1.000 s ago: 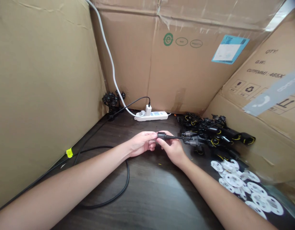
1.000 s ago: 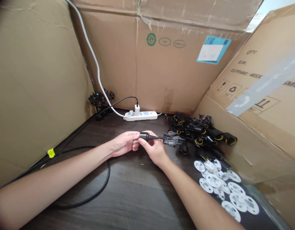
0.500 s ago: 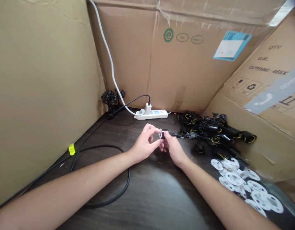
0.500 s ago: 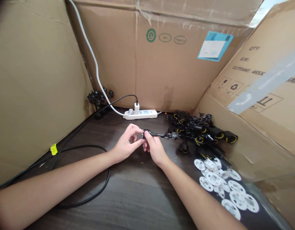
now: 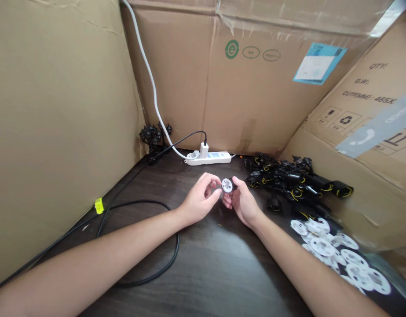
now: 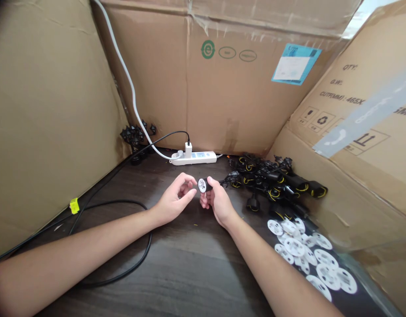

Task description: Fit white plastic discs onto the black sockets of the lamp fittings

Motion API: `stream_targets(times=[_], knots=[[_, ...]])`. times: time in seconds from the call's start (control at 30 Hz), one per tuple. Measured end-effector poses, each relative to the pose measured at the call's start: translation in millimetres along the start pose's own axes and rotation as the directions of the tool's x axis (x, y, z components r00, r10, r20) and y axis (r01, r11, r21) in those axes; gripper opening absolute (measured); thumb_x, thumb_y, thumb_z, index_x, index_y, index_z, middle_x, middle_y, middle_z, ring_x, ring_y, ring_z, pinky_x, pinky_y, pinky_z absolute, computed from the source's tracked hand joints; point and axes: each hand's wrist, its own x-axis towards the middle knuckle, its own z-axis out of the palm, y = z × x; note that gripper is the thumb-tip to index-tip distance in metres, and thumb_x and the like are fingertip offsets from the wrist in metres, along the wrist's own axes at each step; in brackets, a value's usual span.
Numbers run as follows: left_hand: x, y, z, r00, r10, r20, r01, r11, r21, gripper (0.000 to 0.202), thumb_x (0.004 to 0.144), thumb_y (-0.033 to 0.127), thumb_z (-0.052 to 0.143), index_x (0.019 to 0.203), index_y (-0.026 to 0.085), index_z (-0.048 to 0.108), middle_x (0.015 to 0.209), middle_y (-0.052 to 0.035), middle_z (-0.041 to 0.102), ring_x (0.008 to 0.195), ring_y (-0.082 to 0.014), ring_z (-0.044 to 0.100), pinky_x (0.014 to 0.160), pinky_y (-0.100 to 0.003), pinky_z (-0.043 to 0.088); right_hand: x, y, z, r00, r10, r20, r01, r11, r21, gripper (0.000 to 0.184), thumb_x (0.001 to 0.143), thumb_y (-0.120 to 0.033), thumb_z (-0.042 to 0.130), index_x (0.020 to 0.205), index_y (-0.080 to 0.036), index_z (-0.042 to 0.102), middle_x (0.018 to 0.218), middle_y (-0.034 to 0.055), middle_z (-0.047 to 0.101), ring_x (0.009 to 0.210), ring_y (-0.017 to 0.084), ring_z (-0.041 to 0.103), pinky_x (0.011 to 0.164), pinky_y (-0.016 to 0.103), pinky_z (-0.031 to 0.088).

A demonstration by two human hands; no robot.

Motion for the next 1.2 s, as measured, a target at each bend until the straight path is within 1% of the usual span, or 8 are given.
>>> stream_targets(times=[0.1, 0.23, 0.33, 0.4, 0.63, 0.83, 1.03, 1.2], knots=[[-2, -2, 0.5, 1.0, 0.005, 0.016, -0.005, 1.0, -0.01, 0.009, 0.095, 0.026, 0.056, 0.101, 0.02, 0.056, 0.088, 0.0008, 0.049, 0.068, -0.0112, 0.045, 0.065, -0.024, 0.038, -1, 2, -2, 0.999, -0.002, 0.047, 0.005, 0.998, -0.067, 0.055, 0.085, -0.069, 0.05, 0.056, -0.022, 0.05, 0.045, -0.0033, 0.043, 0.043, 0.014, 0.044, 0.047, 0.028, 0.033], [-4, 1, -0.3, 0.996, 0.076, 0.046, -0.079, 0.995, 0.062, 0.008, 0.094, 0.026, 0.059, 0.1, 0.02, 0.059, 0.088, 0.0007, 0.048, 0.065, -0.0107, 0.043, 0.061, -0.024, 0.037, 0, 8, -4, 0.995, -0.016, 0.102, 0.029, 0.991, -0.128, 0.056, 0.088, -0.067, 0.047, 0.056, -0.021, 0.052, 0.043, -0.0034, 0.043, 0.041, 0.013, 0.043, 0.047, 0.027, 0.034], [-5, 5, -1.6, 0.99, 0.133, 0.047, -0.139, 0.978, 0.158, 0.007, 0.095, 0.026, 0.059, 0.097, 0.02, 0.063, 0.086, -0.0003, 0.048, 0.066, -0.0115, 0.044, 0.062, -0.025, 0.037, 1, 9, -4, 0.995, -0.027, 0.093, 0.039, 0.99, -0.136, 0.055, 0.087, -0.066, 0.049, 0.057, -0.02, 0.053, 0.044, -0.0029, 0.046, 0.04, 0.013, 0.044, 0.045, 0.026, 0.033], [-4, 7, -2.3, 0.989, 0.143, 0.036, -0.147, 0.971, 0.191, 0.01, 0.096, 0.026, 0.058, 0.095, 0.02, 0.064, 0.085, -0.0006, 0.049, 0.067, -0.0122, 0.045, 0.063, -0.025, 0.038, 1, 8, -3, 0.996, -0.027, 0.081, 0.038, 0.991, -0.129, 0.054, 0.086, -0.066, 0.051, 0.059, -0.02, 0.054, 0.045, -0.0023, 0.048, 0.041, 0.013, 0.046, 0.045, 0.025, 0.032], [-1, 5, -3.1, 0.995, 0.098, -0.003, -0.096, 0.98, 0.172, 0.016, 0.096, 0.026, 0.056, 0.088, 0.018, 0.067, 0.08, -0.0007, 0.052, 0.067, -0.013, 0.047, 0.064, -0.026, 0.037, 1, 7, 0, 0.994, -0.061, 0.09, 0.072, 0.988, -0.134, 0.058, 0.088, -0.068, 0.053, 0.056, -0.019, 0.056, 0.048, 0.0003, 0.053, 0.042, 0.012, 0.049, 0.043, 0.023, 0.033], [2, 2, -2.6, 0.999, 0.041, -0.007, -0.039, 0.99, 0.135, 0.017, 0.094, 0.025, 0.057, 0.079, 0.018, 0.061, 0.075, 0.0004, 0.055, 0.066, -0.0128, 0.048, 0.063, -0.025, 0.036, 3, 5, 0, 0.998, -0.049, 0.049, 0.061, 0.959, -0.275, 0.067, 0.084, -0.077, 0.054, 0.052, -0.018, 0.058, 0.046, 0.0019, 0.053, 0.041, 0.012, 0.046, 0.043, 0.024, 0.033], [3, -5, -1.7, 1.0, 0.0, 0.025, -0.003, 0.995, 0.096, 0.014, 0.095, 0.024, 0.054, 0.082, 0.019, 0.055, 0.073, 0.0011, 0.061, 0.064, -0.0121, 0.052, 0.064, -0.024, 0.039, 5, 8, -1, 0.998, -0.056, 0.02, 0.06, 0.943, -0.328, 0.074, 0.077, -0.087, 0.055, 0.055, -0.017, 0.06, 0.047, 0.0025, 0.055, 0.042, 0.011, 0.047, 0.043, 0.024, 0.034], [4, -8, -1.3, 0.999, 0.012, 0.044, -0.015, 0.997, 0.079, 0.012, 0.094, 0.022, 0.053, 0.082, 0.019, 0.053, 0.073, 0.0018, 0.065, 0.065, -0.0118, 0.056, 0.064, -0.023, 0.041, 4, 7, 0, 0.999, -0.049, 0.004, 0.048, 0.946, -0.321, 0.076, 0.071, -0.09, 0.058, 0.057, -0.016, 0.06, 0.049, 0.0021, 0.056, 0.043, 0.011, 0.049, 0.042, 0.023, 0.036]])
